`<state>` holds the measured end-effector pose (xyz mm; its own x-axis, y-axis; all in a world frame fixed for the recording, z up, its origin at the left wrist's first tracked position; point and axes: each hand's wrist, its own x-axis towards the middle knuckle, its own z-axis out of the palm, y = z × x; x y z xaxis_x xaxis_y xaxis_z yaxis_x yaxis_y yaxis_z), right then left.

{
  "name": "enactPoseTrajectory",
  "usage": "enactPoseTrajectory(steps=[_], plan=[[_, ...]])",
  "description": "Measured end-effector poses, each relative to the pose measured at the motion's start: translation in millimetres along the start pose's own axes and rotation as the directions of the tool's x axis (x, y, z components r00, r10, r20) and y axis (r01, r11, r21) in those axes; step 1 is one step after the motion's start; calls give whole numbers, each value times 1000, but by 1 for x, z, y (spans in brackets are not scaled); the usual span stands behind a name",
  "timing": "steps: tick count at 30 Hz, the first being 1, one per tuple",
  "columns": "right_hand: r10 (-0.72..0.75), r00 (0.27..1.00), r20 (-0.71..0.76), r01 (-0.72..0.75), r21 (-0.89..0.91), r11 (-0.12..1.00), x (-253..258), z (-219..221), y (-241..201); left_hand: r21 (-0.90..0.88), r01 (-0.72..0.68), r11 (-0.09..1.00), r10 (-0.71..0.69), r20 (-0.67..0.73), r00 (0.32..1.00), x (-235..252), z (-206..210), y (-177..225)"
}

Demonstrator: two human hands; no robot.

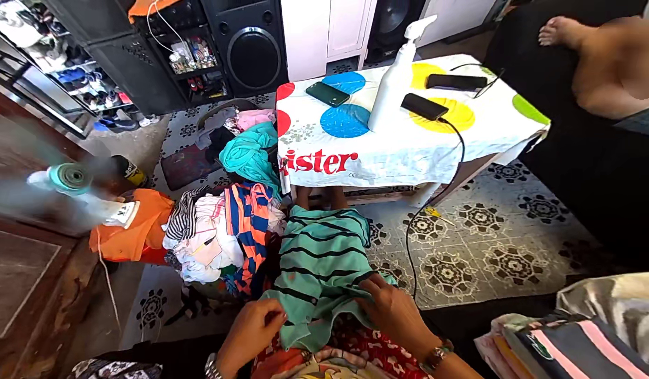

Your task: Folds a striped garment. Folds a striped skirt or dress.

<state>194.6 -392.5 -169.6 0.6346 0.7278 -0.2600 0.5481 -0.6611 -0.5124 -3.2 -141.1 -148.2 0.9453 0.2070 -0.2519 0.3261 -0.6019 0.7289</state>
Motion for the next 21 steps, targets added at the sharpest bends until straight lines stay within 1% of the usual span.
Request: enactPoseTrajectory(steps=[1, 2, 4, 5, 6, 7, 8, 9, 10, 11, 13, 15, 16, 18, 20, 21], plan=[[38, 998, 56, -35, -43, 998, 2, -3, 1, 21, 28, 999, -27, -18, 999, 13, 7, 8], [62, 991, 116, -54, -74, 996, 5, -4, 3, 67, 64, 996, -66, 22, 998, 26, 16, 15], [79, 979, 187, -64, -86, 994, 5, -3, 6, 200, 116, 973, -159, 212, 964, 44, 33, 26], [78, 982, 172, -67, -68, 995, 3, -4, 7, 260, 109, 959, -188, 302, 934, 49, 42, 27], [69, 992, 104, -65, -36, 997, 0, -5, 10, 295, 95, 951, -202, 360, 911, 51, 50, 24], [48, 999, -3, -48, -7, 999, -4, -6, 13, 303, 91, 949, -206, 374, 904, 52, 53, 20], [21, 993, -113, -22, -5, 1000, -8, -7, 17, 279, 99, 955, -199, 361, 911, 52, 52, 14], [-2, 981, -192, -4, -33, 999, -11, -9, 19, 233, 114, 966, -189, 329, 925, 51, 48, 8], [-22, 972, -234, 4, -79, 997, -15, -10, 20, 188, 140, 972, -192, 298, 935, 48, 44, 2], [-22, 976, -218, -4, -117, 993, -17, -13, 20, 145, 164, 976, -198, 267, 943, 47, 41, -2], [3, 992, -123, -18, -124, 992, -20, -14, 19, 61, 189, 980, -197, 197, 960, 43, 37, -7], [43, 997, -69, -46, -30, 999, -21, -7, 22, 12, 193, 981, -193, 139, 971, 40, 39, -9], [68, 994, -81, -67, 26, 997, -21, -2, 24, -5, 195, 981, -193, 108, 975, 39, 41, -9], [88, 985, -149, -76, 82, 994, -21, 7, 24, -35, 191, 981, -190, 42, 981, 37, 47, -5], [55, 989, -135, -45, 79, 996, -20, 10, 20, -66, 165, 984, -167, -22, 986, 36, 53, 2], [15, 995, -95, -8, 67, 998, -20, 9, 19, -71, 134, 988, -137, -34, 990, 36, 55, 6]])
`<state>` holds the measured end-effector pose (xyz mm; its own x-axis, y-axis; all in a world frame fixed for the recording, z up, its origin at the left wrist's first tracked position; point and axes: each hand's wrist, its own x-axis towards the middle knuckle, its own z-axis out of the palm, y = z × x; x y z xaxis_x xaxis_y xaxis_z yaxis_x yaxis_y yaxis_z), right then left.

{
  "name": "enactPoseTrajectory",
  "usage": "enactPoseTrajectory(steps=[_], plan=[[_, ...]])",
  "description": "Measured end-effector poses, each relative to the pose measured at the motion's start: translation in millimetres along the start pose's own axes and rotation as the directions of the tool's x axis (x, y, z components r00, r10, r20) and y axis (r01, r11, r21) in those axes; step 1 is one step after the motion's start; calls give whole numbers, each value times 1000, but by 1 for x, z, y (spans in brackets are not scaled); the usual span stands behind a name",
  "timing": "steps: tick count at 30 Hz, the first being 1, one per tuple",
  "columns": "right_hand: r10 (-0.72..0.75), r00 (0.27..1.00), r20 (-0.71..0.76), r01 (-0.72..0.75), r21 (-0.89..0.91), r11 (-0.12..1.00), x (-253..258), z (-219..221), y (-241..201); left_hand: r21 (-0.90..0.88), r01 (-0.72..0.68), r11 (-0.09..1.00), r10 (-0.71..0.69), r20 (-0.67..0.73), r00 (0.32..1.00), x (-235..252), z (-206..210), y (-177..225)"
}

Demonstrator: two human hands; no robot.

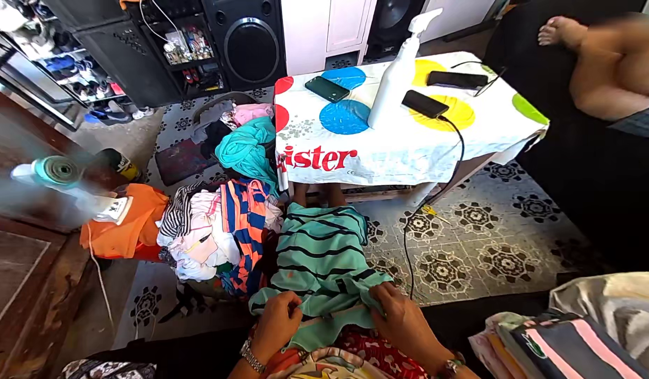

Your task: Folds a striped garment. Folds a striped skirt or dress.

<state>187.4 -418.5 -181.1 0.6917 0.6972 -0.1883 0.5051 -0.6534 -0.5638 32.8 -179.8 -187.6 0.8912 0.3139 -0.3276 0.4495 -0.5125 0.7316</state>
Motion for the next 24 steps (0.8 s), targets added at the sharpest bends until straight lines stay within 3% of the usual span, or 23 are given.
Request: enactPoseTrajectory(steps=[2, 4, 6, 10, 13, 16, 19, 24], plan=[[-93, 973, 211, 92, 16, 996, 0, -9, -1, 31, -101, 994, 99, 67, 993, 0, 3, 3], [-168, 850, 499, 177, 29, 984, 1, -20, -2, 119, -162, 980, 122, 286, 950, 0, 3, 1], [-154, 774, 614, 208, -17, 978, 1, -21, -1, 190, -170, 967, 77, 419, 905, 1, 4, 0], [-82, 764, 640, 151, -54, 987, 17, -25, -9, 147, -119, 982, 55, 377, 924, 5, 0, 3], [24, 764, 645, 148, -212, 966, 38, -21, -33, 134, -71, 988, 19, 352, 936, 18, -6, 10], [61, 829, 556, 119, -282, 952, 49, 0, -52, 243, -20, 970, -51, 283, 958, 32, 0, 21], [132, 836, 532, 53, -317, 947, 49, 15, -56, 369, 8, 930, -118, 277, 954, 39, 15, 20], [136, 910, 392, -3, -320, 947, 43, 23, -55, 351, 41, 935, -127, 224, 966, 36, 23, 13]])
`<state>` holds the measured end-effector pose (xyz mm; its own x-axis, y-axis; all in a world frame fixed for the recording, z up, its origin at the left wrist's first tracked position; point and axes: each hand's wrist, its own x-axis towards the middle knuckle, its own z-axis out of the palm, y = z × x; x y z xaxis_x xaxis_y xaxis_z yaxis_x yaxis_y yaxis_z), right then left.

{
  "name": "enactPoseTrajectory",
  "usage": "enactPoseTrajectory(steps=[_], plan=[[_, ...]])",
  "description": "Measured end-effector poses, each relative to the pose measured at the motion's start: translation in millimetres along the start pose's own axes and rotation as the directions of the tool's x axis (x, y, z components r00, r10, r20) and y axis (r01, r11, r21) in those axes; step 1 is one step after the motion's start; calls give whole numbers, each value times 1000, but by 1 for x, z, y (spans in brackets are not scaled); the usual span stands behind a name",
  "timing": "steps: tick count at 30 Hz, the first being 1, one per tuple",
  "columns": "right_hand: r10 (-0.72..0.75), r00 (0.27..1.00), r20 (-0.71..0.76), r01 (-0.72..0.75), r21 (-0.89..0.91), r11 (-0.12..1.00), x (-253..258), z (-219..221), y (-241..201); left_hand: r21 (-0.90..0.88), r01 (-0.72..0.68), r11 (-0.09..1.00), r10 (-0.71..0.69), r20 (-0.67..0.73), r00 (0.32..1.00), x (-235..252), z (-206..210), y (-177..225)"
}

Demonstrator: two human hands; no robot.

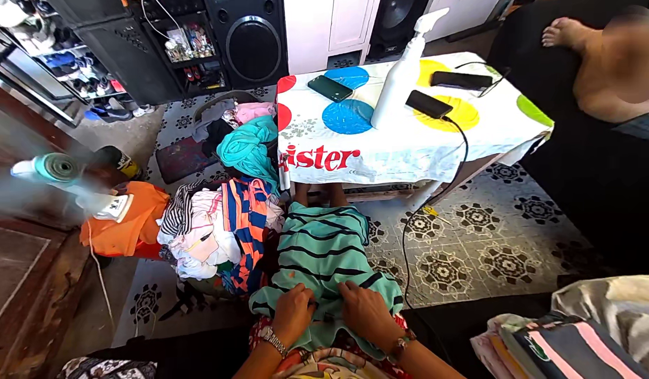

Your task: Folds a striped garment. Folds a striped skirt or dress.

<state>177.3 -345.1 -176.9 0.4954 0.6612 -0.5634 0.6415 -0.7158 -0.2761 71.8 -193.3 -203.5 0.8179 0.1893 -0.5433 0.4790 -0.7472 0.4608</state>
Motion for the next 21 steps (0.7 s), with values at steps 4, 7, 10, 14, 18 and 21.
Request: enactPoseTrajectory(steps=[4, 7, 10, 14, 18, 21], plan=[[-43, 999, -3, 43, -37, 998, 12, -1, -7, 104, 32, 994, -37, 48, 998, 3, -4, 11], [-25, 999, 20, 24, 58, 998, 17, -11, -11, 152, 18, 988, -26, 50, 998, 2, -4, 17], [-17, 994, 106, -4, 193, 981, 24, -14, -6, 63, -17, 998, 16, 16, 1000, -1, -5, 19], [-103, 994, -33, 102, 591, 800, 36, 2, 15, -160, -105, 982, 80, -153, 985, 2, 1, 13], [-66, 997, -34, 62, 866, 496, 34, 16, 9, -373, -186, 909, 74, -295, 953, 8, 12, 0], [-39, 999, -12, 26, 931, 365, 32, 30, 7, -646, -192, 739, -19, -306, 952, 10, 18, -11]])
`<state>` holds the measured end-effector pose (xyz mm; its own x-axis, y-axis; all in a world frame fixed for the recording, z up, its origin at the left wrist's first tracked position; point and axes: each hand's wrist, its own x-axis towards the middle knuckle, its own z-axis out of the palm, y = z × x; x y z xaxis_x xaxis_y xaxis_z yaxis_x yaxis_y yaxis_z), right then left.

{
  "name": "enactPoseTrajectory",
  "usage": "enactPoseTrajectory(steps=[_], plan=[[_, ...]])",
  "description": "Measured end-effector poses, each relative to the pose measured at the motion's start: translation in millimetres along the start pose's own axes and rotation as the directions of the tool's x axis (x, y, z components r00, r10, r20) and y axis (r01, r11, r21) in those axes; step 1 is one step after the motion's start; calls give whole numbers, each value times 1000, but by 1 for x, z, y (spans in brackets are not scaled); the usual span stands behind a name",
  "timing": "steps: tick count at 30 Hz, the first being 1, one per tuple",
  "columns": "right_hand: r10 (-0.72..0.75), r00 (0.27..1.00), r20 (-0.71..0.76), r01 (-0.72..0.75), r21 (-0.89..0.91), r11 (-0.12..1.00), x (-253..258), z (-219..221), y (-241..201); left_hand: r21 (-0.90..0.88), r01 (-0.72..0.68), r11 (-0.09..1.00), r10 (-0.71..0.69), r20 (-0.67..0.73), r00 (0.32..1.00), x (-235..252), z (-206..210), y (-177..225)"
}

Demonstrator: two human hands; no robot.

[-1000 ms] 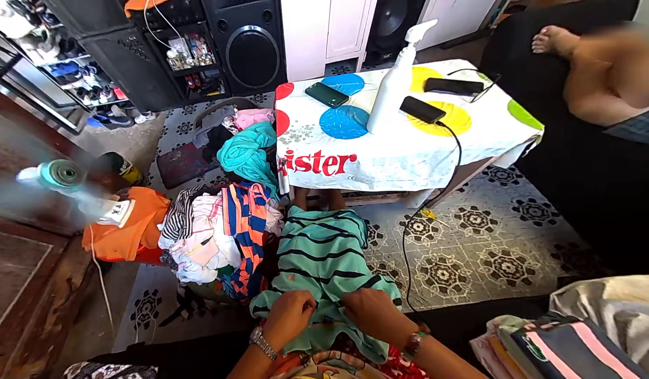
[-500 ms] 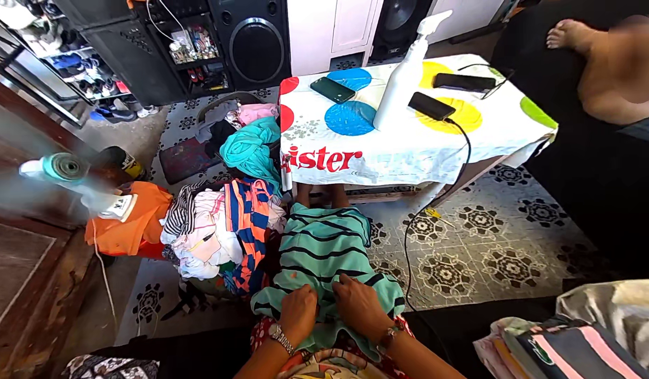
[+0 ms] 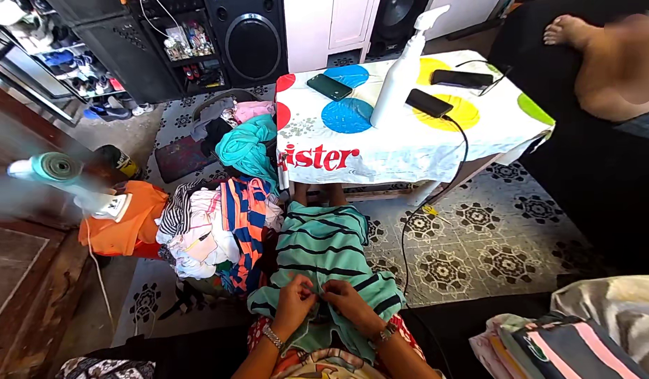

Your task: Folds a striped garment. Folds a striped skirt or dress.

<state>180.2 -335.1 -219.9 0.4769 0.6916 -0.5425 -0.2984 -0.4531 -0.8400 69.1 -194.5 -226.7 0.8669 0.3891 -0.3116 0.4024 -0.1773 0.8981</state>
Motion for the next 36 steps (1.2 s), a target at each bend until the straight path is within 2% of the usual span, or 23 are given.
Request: enactPoseTrajectory(steps=[2, 4, 6, 10, 14, 21, 28, 36], plan=[[-5, 1000, -15, 6, 94, 996, -3, 2, 3, -212, 91, 973, -92, 4, 996, -2, -6, 1], [-11, 1000, -2, 11, 170, 985, -4, 1, 2, -299, 123, 946, -128, 3, 992, -5, -8, 4], [-16, 1000, 20, 12, 203, 979, -6, 1, 2, -276, 109, 955, -114, -2, 993, -7, -5, 3], [-16, 1000, 25, 8, 264, 965, -11, 3, 1, -70, 36, 997, -37, -17, 999, -9, 3, 3], [-60, 996, -70, 72, 184, 980, -10, 13, 5, 67, -26, 997, 29, -42, 999, -13, 10, 5], [-128, 978, -163, 125, -32, 992, -5, 20, 11, -180, 24, 983, -29, -24, 999, -13, 4, -1], [-157, 981, -110, 143, -128, 981, -7, 15, 14, -240, 87, 967, -89, 2, 996, -10, 2, 0], [-160, 982, -105, 163, 19, 986, -11, 13, 15, -218, 123, 968, -112, 62, 992, -7, 0, 2]])
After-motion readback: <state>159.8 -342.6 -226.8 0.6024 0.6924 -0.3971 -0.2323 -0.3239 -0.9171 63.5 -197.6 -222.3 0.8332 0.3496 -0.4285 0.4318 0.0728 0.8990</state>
